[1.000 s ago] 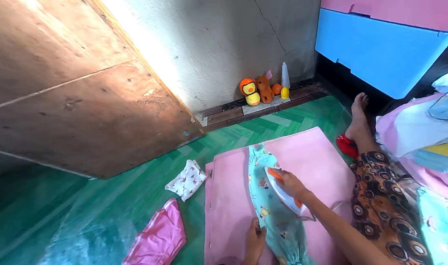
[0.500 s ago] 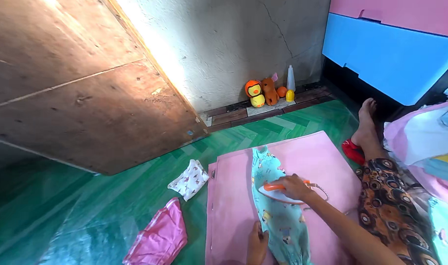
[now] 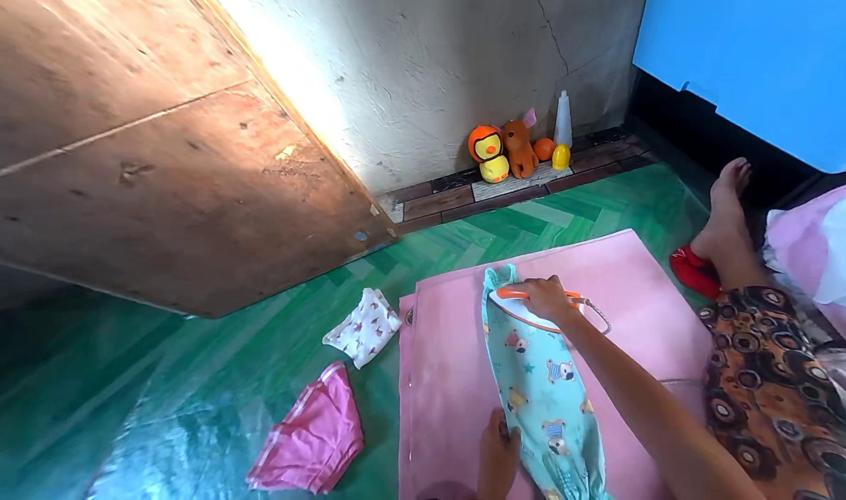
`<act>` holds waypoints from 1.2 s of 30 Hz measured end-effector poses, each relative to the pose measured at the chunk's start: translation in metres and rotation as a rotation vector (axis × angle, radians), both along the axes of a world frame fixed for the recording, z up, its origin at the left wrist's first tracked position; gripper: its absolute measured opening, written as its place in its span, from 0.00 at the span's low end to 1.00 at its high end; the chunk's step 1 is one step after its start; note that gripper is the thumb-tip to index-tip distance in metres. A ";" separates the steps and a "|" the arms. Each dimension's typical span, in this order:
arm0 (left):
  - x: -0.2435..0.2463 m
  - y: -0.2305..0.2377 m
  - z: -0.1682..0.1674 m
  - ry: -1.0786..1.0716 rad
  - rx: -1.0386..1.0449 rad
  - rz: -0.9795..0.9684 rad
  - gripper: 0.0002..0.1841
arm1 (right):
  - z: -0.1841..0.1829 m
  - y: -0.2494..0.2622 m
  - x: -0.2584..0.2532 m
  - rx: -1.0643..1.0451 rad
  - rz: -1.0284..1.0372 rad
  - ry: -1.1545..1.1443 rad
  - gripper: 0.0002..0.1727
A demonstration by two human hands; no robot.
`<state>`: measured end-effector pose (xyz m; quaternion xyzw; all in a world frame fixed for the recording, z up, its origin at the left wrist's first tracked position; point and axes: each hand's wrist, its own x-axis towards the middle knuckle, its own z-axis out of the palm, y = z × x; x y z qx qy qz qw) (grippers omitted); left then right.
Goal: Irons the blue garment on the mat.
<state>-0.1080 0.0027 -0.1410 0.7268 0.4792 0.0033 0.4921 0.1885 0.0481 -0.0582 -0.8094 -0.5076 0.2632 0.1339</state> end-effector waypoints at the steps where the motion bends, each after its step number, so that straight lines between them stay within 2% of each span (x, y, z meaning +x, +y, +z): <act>1: 0.000 0.000 0.000 0.006 0.001 -0.002 0.21 | 0.001 0.002 0.001 -0.012 -0.005 0.009 0.29; 8: 0.000 0.000 -0.003 0.008 0.002 0.006 0.20 | -0.001 -0.003 0.005 -0.054 0.048 0.138 0.29; 19: -0.006 -0.004 -0.004 -0.064 -0.004 0.044 0.22 | -0.003 -0.065 -0.038 -0.079 0.226 0.203 0.28; 23: -0.007 -0.010 0.002 -0.112 -0.153 0.182 0.26 | -0.004 -0.086 -0.052 -0.082 0.273 0.203 0.28; 27: -0.009 -0.022 0.014 -0.100 -0.351 0.280 0.25 | -0.007 -0.104 -0.062 -0.071 0.293 0.210 0.27; 32: -0.009 -0.044 0.017 -0.004 -0.392 0.103 0.27 | -0.006 -0.119 -0.070 -0.076 0.310 0.214 0.27; 36: -0.012 -0.063 0.013 0.004 -0.355 0.015 0.33 | -0.004 -0.129 -0.075 -0.089 0.317 0.220 0.27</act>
